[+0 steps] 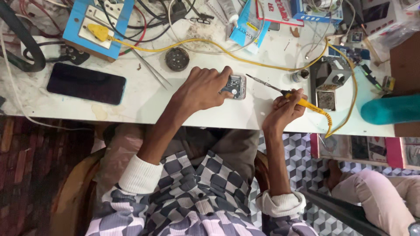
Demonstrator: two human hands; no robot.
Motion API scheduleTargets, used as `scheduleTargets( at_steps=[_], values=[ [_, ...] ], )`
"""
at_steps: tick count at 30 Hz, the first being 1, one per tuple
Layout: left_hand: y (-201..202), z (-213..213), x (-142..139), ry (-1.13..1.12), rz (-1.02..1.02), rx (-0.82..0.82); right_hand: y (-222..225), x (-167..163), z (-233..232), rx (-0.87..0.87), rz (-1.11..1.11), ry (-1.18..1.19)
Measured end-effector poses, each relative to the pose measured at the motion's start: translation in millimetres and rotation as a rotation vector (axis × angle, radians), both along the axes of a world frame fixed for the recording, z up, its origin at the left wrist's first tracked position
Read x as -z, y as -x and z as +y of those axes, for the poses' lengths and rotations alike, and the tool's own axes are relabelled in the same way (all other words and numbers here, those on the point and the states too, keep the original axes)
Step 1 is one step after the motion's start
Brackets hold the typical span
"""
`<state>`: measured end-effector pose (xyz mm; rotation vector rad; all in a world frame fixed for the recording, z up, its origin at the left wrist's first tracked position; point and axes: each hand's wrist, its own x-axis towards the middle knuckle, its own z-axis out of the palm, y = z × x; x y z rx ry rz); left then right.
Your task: The person holds a disassembled phone motherboard in a jig on the workbench and uses a soldering iron to solder components on the board, steadying the board with the other hand and repositioning the iron across different points on the board.
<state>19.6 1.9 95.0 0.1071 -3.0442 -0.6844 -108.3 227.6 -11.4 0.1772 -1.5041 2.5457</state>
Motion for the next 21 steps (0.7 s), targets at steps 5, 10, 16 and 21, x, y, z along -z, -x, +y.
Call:
scheduleTargets(
  at_steps=[5,10,16,21],
  values=[
    [-2.0,-0.8,50.9,0.133,0.131,0.028,0.4,-0.3,2.3,-0.005,-0.043,0.03],
    [-7.5,13.9,71.6,0.099,0.09,-0.051,-1.3,4.7,1.9,0.015,-0.084,-0.02],
    [-0.9,4.5,59.6,0.121,0.144,-0.078,3.3,8.4,2.6,0.043,-0.055,0.023],
    [-2.5,-8.4,51.7,0.182,0.224,-0.078,0.9,6.8,5.2,0.021,-0.005,0.038]
  ],
)
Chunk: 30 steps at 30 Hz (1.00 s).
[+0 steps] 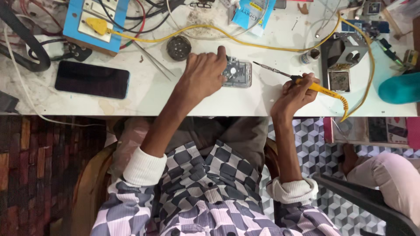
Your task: The person holds a disassembled phone motherboard in a jig on the workbench and uses a soldering iron to solder components on the board, steadying the board with the other hand and repositioning the iron across different points on the board.
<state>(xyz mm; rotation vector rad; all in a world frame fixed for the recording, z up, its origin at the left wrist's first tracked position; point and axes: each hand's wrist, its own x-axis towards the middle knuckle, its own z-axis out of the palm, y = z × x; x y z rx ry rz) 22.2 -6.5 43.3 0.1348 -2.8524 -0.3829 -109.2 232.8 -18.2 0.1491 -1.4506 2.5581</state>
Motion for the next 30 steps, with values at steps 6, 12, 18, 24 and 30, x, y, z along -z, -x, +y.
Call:
scheduleTargets(
  at_steps=[6,12,18,24,30],
  values=[
    [14.3,0.0,-3.9,-0.155,-0.176,-0.021,2.3,0.4,-0.2,-0.009,-0.011,-0.002],
    [14.2,12.1,-5.4,-0.265,-0.18,-0.054,0.2,-2.2,2.4,-0.011,-0.09,0.056],
    [6.7,21.4,-7.5,-0.263,-0.097,-0.07,-2.4,-7.2,-0.9,0.005,-0.081,0.015],
    [1.7,34.0,7.1,-0.25,-0.032,-0.063,-1.3,-6.2,-1.4,0.001,-0.044,0.038],
    [4.0,39.6,5.1,-0.142,0.088,-0.081,-1.3,-6.4,2.9,0.006,-0.064,0.038]
  ],
)
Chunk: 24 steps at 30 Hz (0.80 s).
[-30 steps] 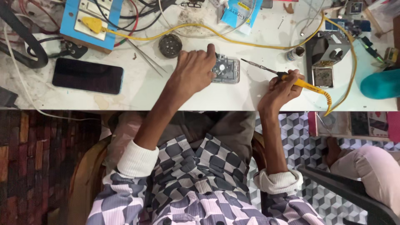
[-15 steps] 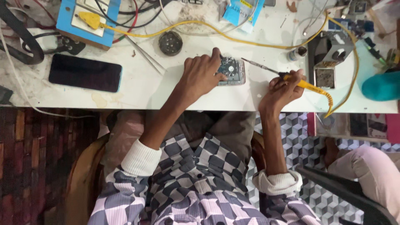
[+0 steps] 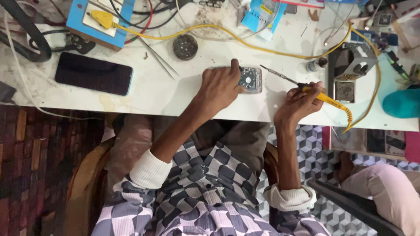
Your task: The person holds a disassembled phone motherboard in a jig on the workbench and uses a soldering iron to solder components on the board, steadying the board with the other hand and repositioning the iron across different points on the board.
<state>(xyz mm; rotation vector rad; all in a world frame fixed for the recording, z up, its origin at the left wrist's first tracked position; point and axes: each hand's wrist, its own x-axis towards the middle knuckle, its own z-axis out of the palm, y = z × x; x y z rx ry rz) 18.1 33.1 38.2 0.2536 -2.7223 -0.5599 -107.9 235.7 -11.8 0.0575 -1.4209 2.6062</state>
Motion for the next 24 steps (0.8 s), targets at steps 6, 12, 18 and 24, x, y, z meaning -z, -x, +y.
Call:
scheduleTargets(
  at_steps=[6,12,18,24],
  values=[
    [-17.0,-10.8,-36.1,-0.507,0.038,0.031,1.5,1.4,1.3,-0.015,0.015,0.019],
    [-6.0,-19.0,-32.3,-0.977,0.56,0.132,-1.9,-1.1,-2.6,-0.011,-0.011,-0.033],
    [8.9,-30.8,-2.9,-0.779,0.584,0.178,-2.0,-0.9,-2.8,0.005,-0.039,-0.005],
    [19.7,-34.2,2.1,-0.475,0.561,0.097,1.0,1.8,-2.9,0.013,-0.01,-0.005]
  ],
)
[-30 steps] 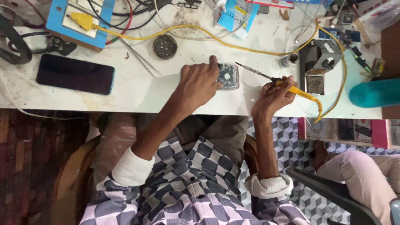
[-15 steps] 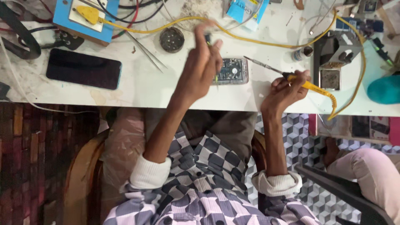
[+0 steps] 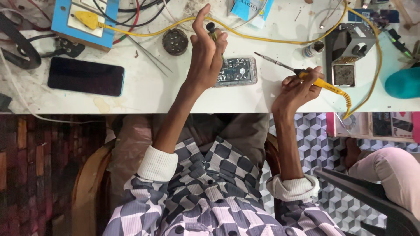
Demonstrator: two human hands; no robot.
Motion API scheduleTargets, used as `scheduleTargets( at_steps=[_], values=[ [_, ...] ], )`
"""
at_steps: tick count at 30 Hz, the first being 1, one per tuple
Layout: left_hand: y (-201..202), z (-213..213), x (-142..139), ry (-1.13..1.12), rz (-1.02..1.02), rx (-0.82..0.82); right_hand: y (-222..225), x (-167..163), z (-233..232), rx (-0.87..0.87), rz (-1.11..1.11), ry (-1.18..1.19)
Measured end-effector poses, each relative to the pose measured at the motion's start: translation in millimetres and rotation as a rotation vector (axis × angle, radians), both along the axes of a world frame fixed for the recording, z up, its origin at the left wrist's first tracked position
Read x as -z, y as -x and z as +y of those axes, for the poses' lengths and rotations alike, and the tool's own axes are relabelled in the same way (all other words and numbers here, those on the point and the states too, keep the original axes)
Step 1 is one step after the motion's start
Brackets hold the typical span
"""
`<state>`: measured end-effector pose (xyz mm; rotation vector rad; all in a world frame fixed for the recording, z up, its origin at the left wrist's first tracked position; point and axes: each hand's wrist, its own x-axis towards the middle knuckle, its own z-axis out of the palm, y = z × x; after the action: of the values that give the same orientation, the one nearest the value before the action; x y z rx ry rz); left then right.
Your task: The person holds a disassembled phone motherboard in a jig on the workbench and uses a soldering iron to solder components on the board, steadying the board with the other hand and repositioning the iron across different points on the board.
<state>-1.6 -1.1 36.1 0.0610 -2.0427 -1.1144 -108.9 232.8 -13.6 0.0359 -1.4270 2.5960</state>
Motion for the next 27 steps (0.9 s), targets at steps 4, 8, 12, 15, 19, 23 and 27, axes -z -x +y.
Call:
scheduleTargets(
  at_steps=[4,8,12,15,19,23,27],
  values=[
    [-1.4,5.5,3.1,-0.066,-0.06,0.023,-0.6,-1.2,0.5,-0.024,0.027,-0.013],
    [-10.2,6.4,8.2,0.019,-0.05,0.006,-2.5,-1.7,2.7,-0.038,0.03,-0.014],
    [-13.7,7.5,7.6,-0.109,-0.068,0.086,-1.1,-1.2,3.5,-0.059,0.047,0.005],
    [-9.4,9.6,3.9,-0.215,-0.014,0.171,0.0,0.0,3.0,-0.044,0.048,-0.003],
    [-2.6,8.1,-0.7,-0.229,-0.025,0.205,0.1,2.2,2.8,-0.054,0.049,0.015],
    [-0.2,8.4,-2.3,-0.139,-0.053,0.174,0.6,2.5,2.7,-0.059,0.036,-0.001],
    [-2.6,12.5,0.0,-0.245,-0.093,0.179,0.5,1.3,0.9,-0.042,0.003,-0.018]
  ],
)
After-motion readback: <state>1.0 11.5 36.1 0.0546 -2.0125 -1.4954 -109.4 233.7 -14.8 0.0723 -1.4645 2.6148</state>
